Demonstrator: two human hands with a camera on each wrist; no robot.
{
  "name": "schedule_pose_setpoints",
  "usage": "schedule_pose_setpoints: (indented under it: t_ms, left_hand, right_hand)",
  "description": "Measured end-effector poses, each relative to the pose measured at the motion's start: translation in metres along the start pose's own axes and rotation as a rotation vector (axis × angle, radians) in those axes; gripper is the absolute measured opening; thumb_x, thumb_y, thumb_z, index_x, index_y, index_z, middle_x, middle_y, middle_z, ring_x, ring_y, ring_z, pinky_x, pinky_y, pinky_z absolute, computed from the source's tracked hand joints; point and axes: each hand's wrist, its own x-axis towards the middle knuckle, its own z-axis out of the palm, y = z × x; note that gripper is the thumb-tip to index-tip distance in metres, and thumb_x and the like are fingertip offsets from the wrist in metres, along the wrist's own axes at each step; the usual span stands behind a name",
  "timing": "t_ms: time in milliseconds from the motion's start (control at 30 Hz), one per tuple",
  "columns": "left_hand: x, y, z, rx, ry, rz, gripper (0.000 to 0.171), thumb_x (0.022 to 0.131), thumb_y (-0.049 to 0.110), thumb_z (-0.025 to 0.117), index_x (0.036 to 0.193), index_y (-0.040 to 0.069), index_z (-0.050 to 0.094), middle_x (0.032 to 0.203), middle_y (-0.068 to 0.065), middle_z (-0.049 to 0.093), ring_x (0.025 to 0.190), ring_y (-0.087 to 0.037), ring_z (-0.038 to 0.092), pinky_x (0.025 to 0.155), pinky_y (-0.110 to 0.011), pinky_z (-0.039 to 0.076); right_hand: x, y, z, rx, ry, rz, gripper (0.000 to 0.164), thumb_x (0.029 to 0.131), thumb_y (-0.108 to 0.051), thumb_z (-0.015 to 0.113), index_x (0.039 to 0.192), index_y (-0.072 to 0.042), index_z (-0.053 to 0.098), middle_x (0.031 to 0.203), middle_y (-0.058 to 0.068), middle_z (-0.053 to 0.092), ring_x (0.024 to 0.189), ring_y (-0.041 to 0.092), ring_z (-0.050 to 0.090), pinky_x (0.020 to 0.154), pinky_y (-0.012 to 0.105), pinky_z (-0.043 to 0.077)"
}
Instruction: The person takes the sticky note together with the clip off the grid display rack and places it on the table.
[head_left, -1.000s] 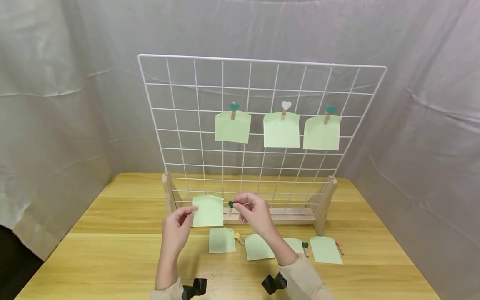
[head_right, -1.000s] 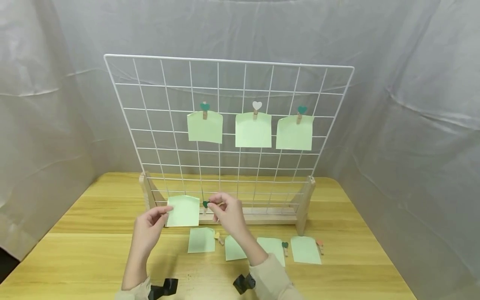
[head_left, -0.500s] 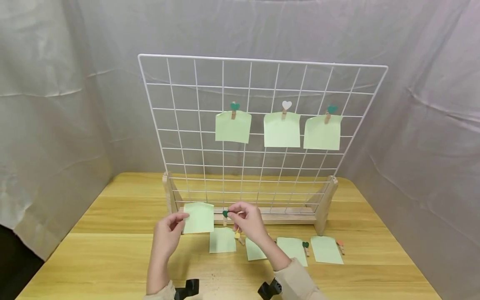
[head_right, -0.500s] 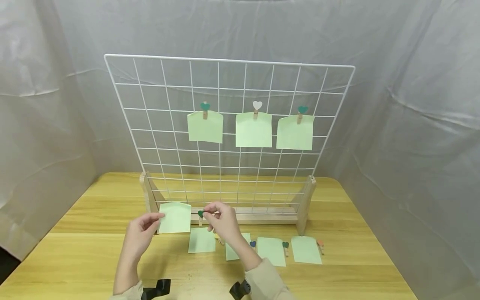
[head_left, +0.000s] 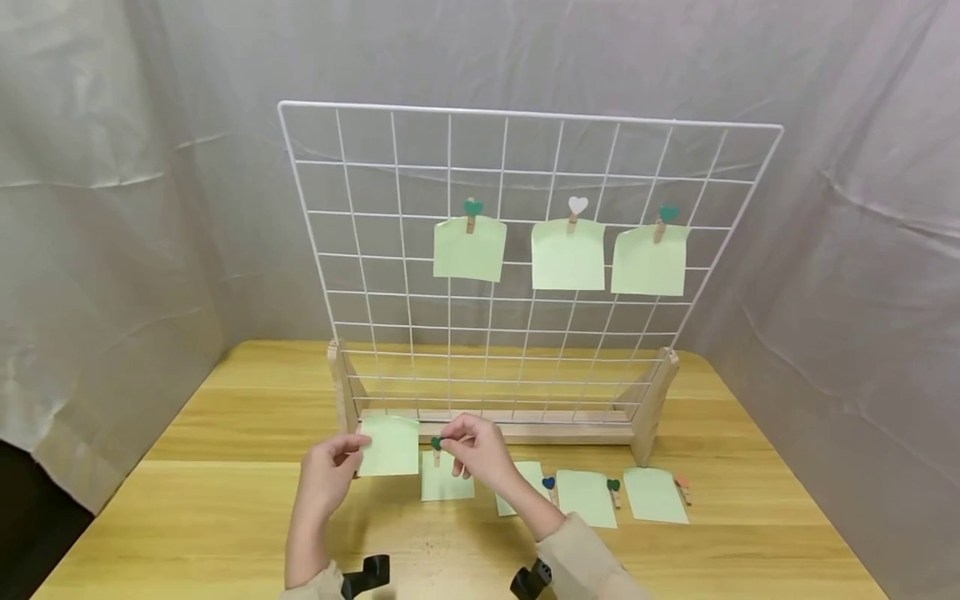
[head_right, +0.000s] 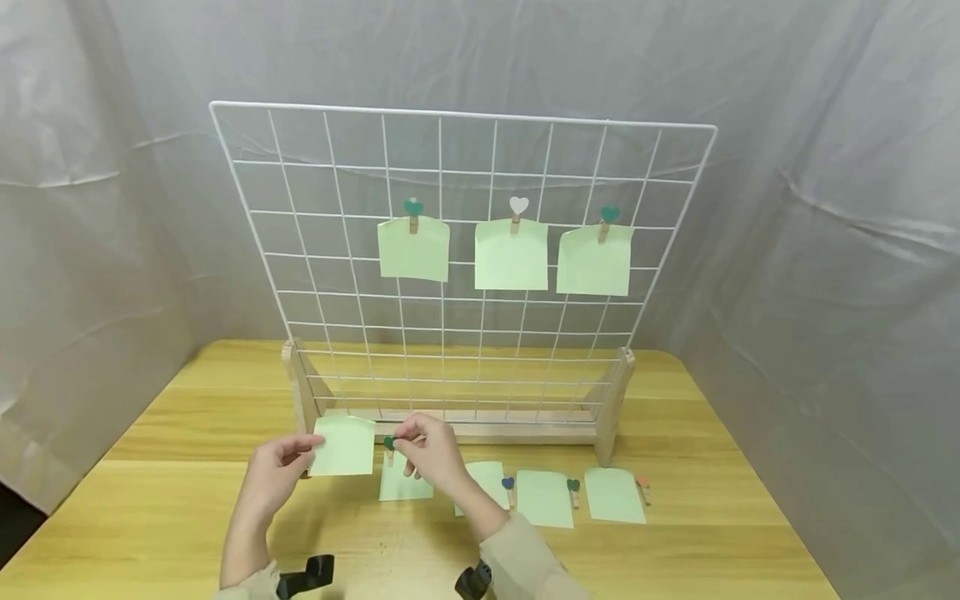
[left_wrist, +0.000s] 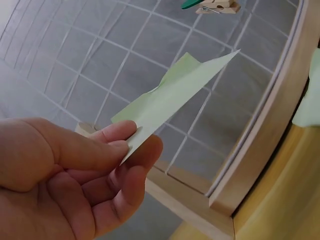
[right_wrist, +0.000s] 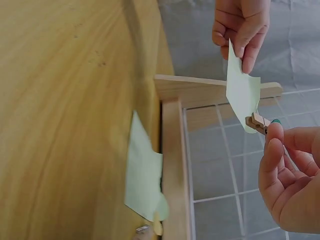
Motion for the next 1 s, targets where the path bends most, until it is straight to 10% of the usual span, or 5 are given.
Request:
schedule_pose_setpoints:
  t_ms: [1000]
  left_hand:
    - [0.001, -0.037, -0.006, 0.14, -0.088, -0.095, 0.019, 0.078, -0.013, 0.049, 0.093, -0.011, 0.062, 0.082, -0.016, 0.06, 0.064, -0.018, 0.052, 0.054, -0.029, 0.044]
  right_hand:
    - [0.017, 0.038, 0.034, -0.065, -0.121, 0.22, 0.004, 0.08, 0.005, 0.06, 0.082, 0.005, 0.058, 0.067, 0.007, 0.055, 0.036, 0.01, 0.046, 0.032, 0.02, 0.039]
